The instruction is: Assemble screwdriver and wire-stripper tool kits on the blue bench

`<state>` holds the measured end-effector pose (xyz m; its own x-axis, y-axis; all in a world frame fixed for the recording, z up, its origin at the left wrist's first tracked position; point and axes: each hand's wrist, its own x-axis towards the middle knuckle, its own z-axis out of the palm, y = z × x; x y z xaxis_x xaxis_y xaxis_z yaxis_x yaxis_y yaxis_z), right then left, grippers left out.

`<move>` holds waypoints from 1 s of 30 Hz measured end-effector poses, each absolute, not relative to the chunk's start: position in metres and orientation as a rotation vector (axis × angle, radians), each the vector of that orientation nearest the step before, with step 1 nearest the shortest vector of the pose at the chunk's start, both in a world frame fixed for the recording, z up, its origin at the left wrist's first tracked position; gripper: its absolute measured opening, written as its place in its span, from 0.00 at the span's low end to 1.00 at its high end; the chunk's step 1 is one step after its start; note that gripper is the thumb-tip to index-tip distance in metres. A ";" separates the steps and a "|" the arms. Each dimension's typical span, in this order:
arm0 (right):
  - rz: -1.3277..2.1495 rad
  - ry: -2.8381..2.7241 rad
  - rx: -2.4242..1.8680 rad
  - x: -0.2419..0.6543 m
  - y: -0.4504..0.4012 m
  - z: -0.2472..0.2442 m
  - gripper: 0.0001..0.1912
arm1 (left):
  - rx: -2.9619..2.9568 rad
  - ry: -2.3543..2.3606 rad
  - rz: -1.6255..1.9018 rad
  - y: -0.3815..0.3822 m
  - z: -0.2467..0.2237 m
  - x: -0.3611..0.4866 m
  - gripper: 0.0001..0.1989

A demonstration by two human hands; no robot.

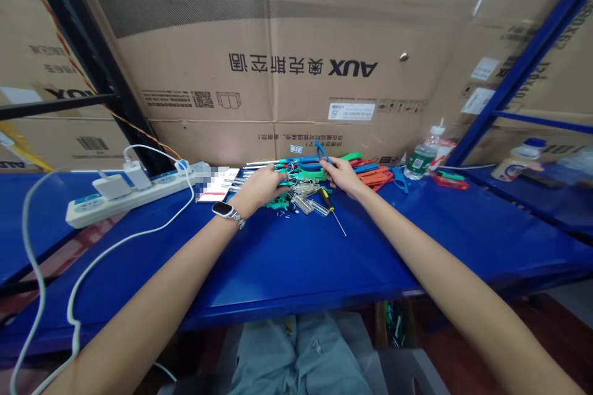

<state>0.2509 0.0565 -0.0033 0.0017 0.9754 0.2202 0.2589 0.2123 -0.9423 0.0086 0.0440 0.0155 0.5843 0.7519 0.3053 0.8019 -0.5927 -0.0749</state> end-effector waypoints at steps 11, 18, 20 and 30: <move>0.596 -1.776 -1.109 0.216 0.017 -0.002 0.27 | -2.532 -1.621 -2.175 0.046 0.042 0.073 0.20; 0.389 -1.838 -1.308 0.236 -0.001 0.000 0.36 | -2.226 -1.823 -2.935 0.053 0.034 0.135 0.22; 0.352 -1.887 -1.287 0.250 -0.002 0.002 0.38 | -2.188 -1.861 -3.050 0.052 0.030 0.148 0.21; -0.066 -2.154 -1.623 0.342 0.039 0.024 0.30 | -2.725 -2.049 -2.518 0.069 0.027 0.160 0.10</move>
<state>0.3416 0.0390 0.0240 -0.2143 0.9037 0.3708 0.9248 0.3099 -0.2208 0.1604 0.0694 0.0273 0.1456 0.9812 0.1264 -0.0759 -0.1163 0.9903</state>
